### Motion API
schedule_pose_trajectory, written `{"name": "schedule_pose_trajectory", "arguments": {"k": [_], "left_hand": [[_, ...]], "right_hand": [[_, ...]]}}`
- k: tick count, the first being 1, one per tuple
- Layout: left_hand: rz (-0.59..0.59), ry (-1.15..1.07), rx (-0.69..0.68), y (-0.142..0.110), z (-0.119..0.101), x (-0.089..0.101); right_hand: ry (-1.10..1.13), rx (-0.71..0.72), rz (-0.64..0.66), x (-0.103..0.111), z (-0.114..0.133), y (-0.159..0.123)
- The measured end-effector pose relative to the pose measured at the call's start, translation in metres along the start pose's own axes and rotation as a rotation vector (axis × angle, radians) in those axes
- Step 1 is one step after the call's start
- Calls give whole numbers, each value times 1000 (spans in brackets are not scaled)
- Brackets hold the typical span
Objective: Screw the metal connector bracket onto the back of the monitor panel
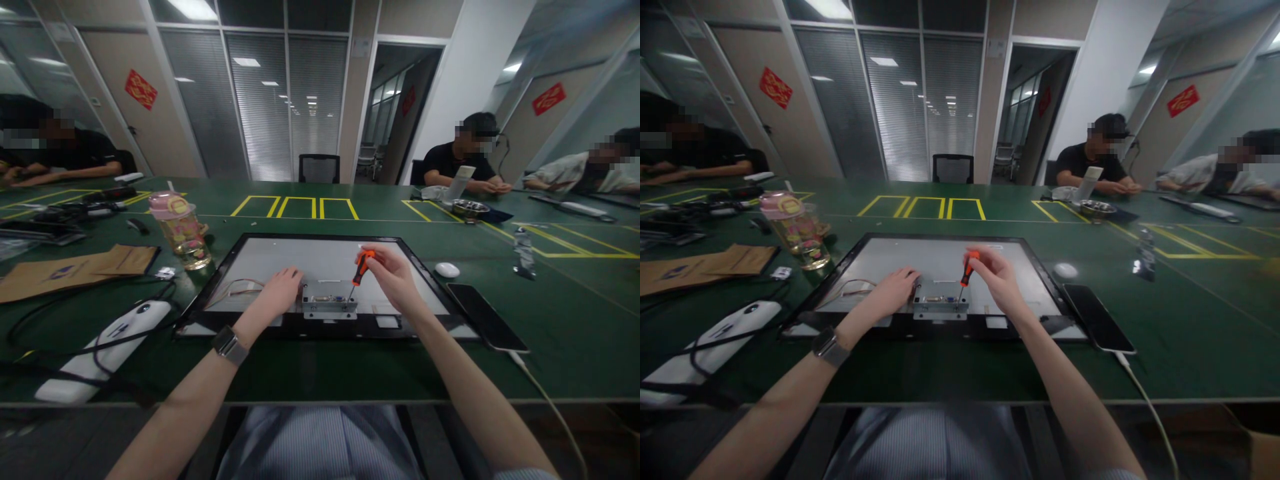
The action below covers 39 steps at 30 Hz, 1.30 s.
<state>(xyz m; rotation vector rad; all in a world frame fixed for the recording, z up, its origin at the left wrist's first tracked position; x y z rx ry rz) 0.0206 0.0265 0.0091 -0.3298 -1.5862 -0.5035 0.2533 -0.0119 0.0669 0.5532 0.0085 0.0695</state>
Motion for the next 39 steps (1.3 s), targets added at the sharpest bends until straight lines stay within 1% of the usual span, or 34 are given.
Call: {"name": "schedule_pose_trajectory", "arguments": {"k": [3,5,9,11,14,15,16,19,21,22,25,27,29,33,36,39], "left_hand": [[-3,-1,2,0,-1,1],[-4,3,-3,0,-1,1],[2,15,-3,1,0,-1],[6,15,0,1,0,-2],[7,10,-5,1,1,-2],[4,9,-7,1,1,-2],[2,10,-9,0,1,-1],[2,21,-11,0,1,-2],[4,26,-6,1,1,-2],[5,26,-4,1,1,-3],[4,23,-8,2,1,-4],[4,24,-8,2,2,-4],[2,26,-4,2,2,-4],[-6,16,-8,1,1,-3],[-10,6,-4,0,1,-2],[-6,5,3,0,1,-2]], "right_hand": [[-141,49,-87,6,2,0],[-209,68,-92,6,4,0],[-127,50,-26,2,5,-1],[-127,53,-56,3,4,-1],[-197,81,-149,8,3,0],[-204,82,-156,9,3,0],[-191,76,-143,9,2,1],[-61,22,-34,5,-1,1],[-10,12,-4,4,-2,0],[-23,20,-16,4,-2,0],[-112,66,-116,8,-1,0],[-96,67,-147,8,0,0],[-10,19,-109,6,0,0],[170,-76,25,-3,1,-1],[250,-87,70,-7,2,-1],[238,-58,63,-6,2,0]]}}
Point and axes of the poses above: each hand's wrist, its own y-axis towards the middle knuckle, its own x-axis out of the back of the hand, z = x × y, the point moved 4 cm from there along y, towards the middle knuckle, and after that the axes turned 6 degrees about -y, right-handed, at the moved point
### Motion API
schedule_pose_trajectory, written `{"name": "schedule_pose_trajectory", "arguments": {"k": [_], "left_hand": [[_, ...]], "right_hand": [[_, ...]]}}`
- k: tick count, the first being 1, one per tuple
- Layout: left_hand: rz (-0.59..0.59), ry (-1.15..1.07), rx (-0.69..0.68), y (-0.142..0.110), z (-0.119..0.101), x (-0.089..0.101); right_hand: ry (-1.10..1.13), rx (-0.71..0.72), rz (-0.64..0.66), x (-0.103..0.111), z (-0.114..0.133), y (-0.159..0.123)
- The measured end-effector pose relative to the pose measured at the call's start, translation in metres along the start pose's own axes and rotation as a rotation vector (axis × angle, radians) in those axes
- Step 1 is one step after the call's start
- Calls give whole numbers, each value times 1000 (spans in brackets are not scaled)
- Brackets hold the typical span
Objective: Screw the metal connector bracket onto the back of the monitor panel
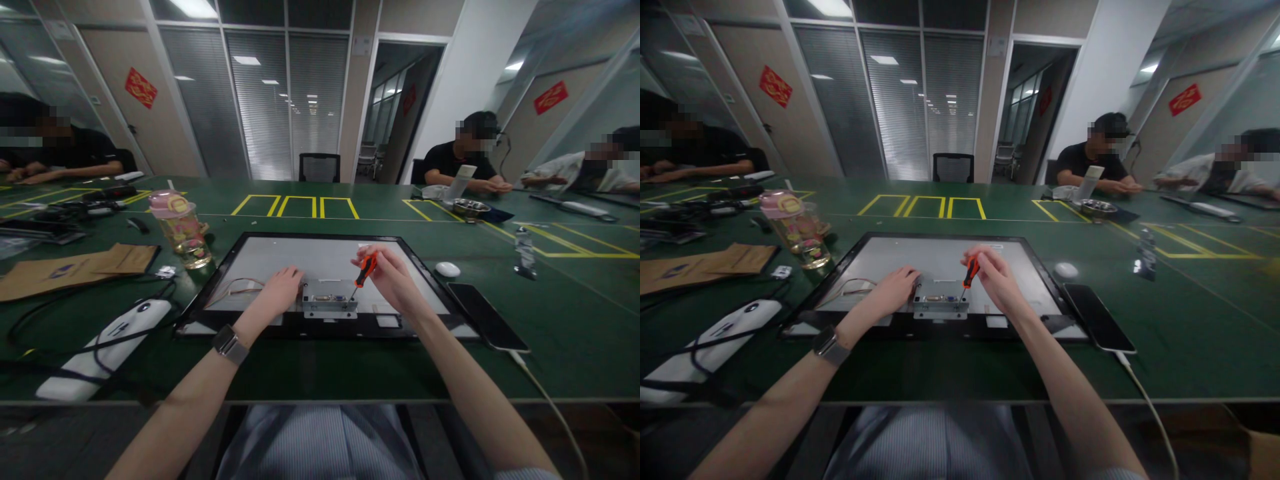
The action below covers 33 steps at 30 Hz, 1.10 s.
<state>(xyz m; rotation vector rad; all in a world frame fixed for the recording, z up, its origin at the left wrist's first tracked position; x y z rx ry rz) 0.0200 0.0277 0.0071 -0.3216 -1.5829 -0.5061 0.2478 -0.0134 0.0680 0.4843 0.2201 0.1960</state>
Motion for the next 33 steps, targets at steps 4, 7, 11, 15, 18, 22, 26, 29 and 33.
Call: {"name": "schedule_pose_trajectory", "arguments": {"k": [4,7,11,15,18,22,26,29,33], "left_hand": [[8,-1,-1,2,1,-2],[6,4,-8,2,1,-3],[5,12,-10,2,1,-2],[3,14,2,1,1,-2],[-4,20,-4,1,1,-2],[3,25,-10,2,1,-2],[18,20,0,1,1,-1],[19,7,-1,1,1,-1],[8,6,-9,1,1,-1]], "right_hand": [[-33,-18,0,1,-1,0],[16,-22,22,-1,0,-1],[-10,14,-19,0,1,0],[-51,-2,-31,3,1,0],[-11,-21,18,-1,2,-1],[18,1,14,-3,2,0],[-40,19,-37,2,1,0],[-83,7,-32,2,1,-1],[-207,59,17,-1,4,-2]]}}
Point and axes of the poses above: each hand's wrist, its own y-axis towards the middle knuckle, its own x-axis out of the back of the hand, z = x × y, the point moved 4 cm from there along y, towards the middle knuckle, and after that the axes turned 6 degrees about -y, right-handed, at the moved point
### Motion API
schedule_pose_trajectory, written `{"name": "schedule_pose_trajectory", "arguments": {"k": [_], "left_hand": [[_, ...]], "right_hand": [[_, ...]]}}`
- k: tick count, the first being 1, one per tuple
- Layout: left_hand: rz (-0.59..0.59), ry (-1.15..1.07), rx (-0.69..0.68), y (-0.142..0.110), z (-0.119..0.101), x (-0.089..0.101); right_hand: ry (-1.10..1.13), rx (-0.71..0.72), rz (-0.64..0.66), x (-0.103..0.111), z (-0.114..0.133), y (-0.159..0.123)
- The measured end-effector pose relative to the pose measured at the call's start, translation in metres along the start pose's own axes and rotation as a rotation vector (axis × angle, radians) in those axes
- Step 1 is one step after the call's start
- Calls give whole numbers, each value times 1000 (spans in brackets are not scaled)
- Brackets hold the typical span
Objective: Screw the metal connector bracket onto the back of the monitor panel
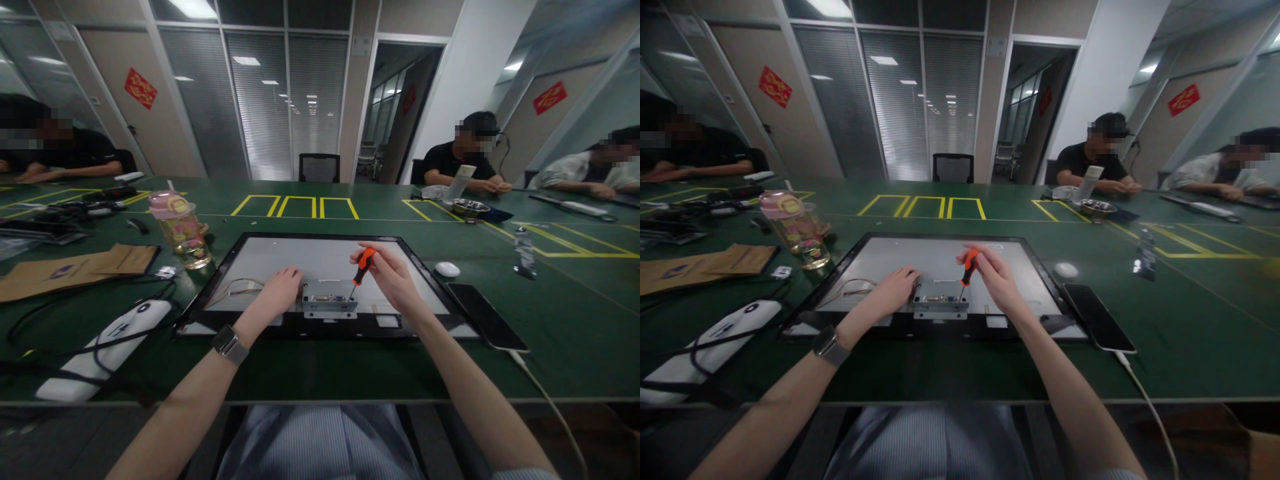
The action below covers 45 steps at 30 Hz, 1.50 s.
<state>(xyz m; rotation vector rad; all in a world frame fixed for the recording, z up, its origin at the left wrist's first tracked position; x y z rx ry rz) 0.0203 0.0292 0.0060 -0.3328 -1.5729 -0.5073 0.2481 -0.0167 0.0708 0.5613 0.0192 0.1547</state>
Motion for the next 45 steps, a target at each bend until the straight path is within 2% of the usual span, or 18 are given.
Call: {"name": "schedule_pose_trajectory", "arguments": {"k": [4,9,11,15,22,27,29,34,39,41,45], "left_hand": [[2,4,0,0,0,0],[5,7,6,0,0,-1],[5,5,4,0,0,-1],[5,1,5,0,1,0],[2,2,5,0,0,0],[4,-6,9,0,1,-1],[3,-9,8,0,1,0],[8,-6,4,0,-1,2],[8,-11,10,1,0,0],[5,-11,6,1,1,-1],[3,-9,9,0,0,1]], "right_hand": [[-109,22,-30,2,-2,-1],[-258,87,-176,9,1,-1],[-288,89,-160,9,3,-1],[-200,90,-61,5,4,-2],[-376,147,-201,7,6,-4],[-254,83,-40,2,6,-3],[-249,83,-35,2,5,-4],[-450,172,-146,5,7,-6],[-325,128,4,-3,7,-7],[-349,121,-30,-2,6,-7],[-415,140,-242,5,6,-5]]}}
Point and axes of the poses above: each hand's wrist, its own y-axis towards the middle knuckle, its own x-axis out of the back of the hand, z = x × y, the point moved 4 cm from there along y, towards the middle knuckle, and after that the axes turned 6 degrees about -y, right-handed, at the moved point
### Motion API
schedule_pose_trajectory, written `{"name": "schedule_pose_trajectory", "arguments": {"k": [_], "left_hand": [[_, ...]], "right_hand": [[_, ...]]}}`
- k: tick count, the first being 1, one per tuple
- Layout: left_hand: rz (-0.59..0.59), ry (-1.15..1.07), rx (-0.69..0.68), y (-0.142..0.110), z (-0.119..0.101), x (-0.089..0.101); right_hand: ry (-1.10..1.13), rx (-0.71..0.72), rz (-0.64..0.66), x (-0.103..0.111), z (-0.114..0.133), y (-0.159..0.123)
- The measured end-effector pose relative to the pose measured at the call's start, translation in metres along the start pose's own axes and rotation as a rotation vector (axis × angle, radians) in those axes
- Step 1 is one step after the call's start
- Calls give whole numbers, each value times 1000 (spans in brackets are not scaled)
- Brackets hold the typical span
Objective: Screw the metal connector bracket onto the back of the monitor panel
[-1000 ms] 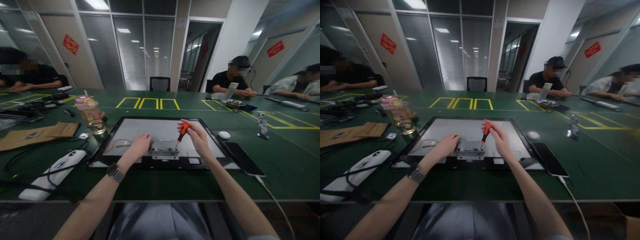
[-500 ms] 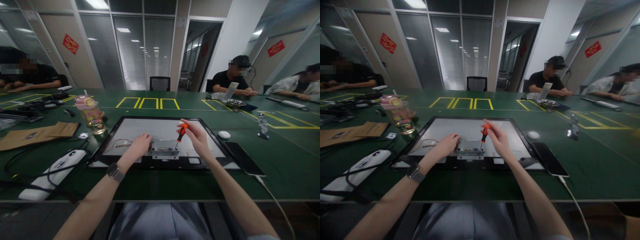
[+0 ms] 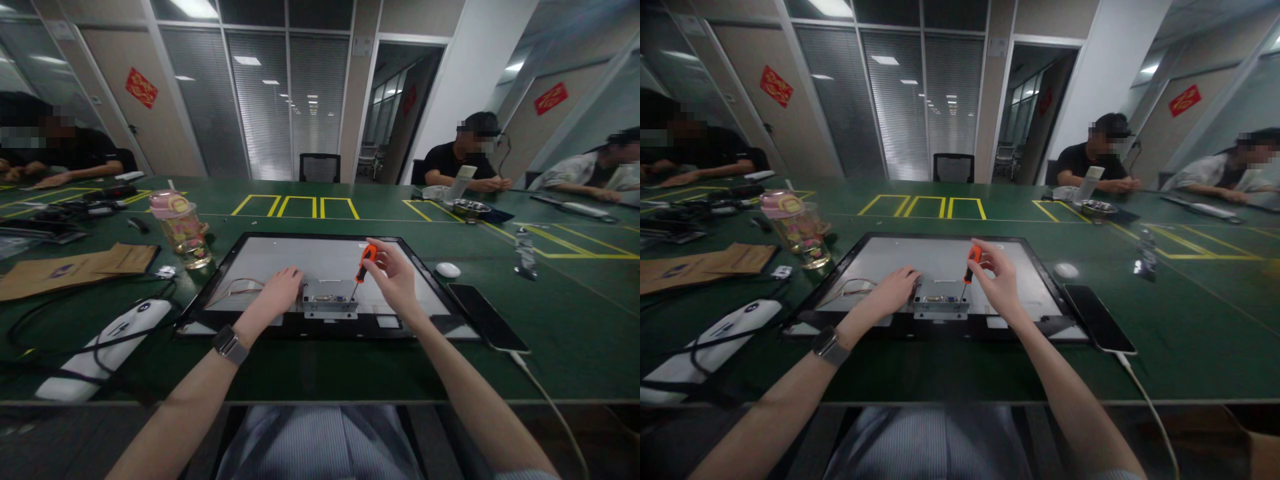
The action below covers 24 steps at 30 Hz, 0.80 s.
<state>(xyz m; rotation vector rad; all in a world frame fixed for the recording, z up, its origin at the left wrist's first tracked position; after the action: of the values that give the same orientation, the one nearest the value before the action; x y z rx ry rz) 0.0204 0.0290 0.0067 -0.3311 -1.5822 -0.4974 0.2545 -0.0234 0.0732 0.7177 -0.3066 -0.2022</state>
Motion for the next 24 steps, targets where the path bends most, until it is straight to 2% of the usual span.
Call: {"name": "schedule_pose_trajectory", "arguments": {"k": [3,5,10,14,24], "left_hand": [[-11,-5,-3,-1,-2,2],[-18,-4,-4,-2,-2,3],[-9,-6,0,-1,-2,2],[-5,-4,-3,-1,-2,2],[-4,-6,-8,0,-1,0]], "right_hand": [[58,-37,-144,3,0,0],[130,-75,-183,0,1,-3],[258,-159,-92,-20,2,-14],[254,-171,-13,-33,0,-21],[235,-128,22,-36,-2,-23]]}}
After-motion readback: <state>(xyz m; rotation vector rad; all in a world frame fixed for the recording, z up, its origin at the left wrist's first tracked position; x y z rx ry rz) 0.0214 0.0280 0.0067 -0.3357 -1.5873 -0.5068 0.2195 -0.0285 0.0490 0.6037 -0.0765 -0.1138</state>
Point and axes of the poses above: each hand's wrist, its own y-axis towards the middle knuckle, its own x-axis out of the back of the hand, z = x × y, the point moved 4 cm from there along y, towards the middle knuckle, and after that the axes turned 6 degrees about -y, right-handed, at the moved point
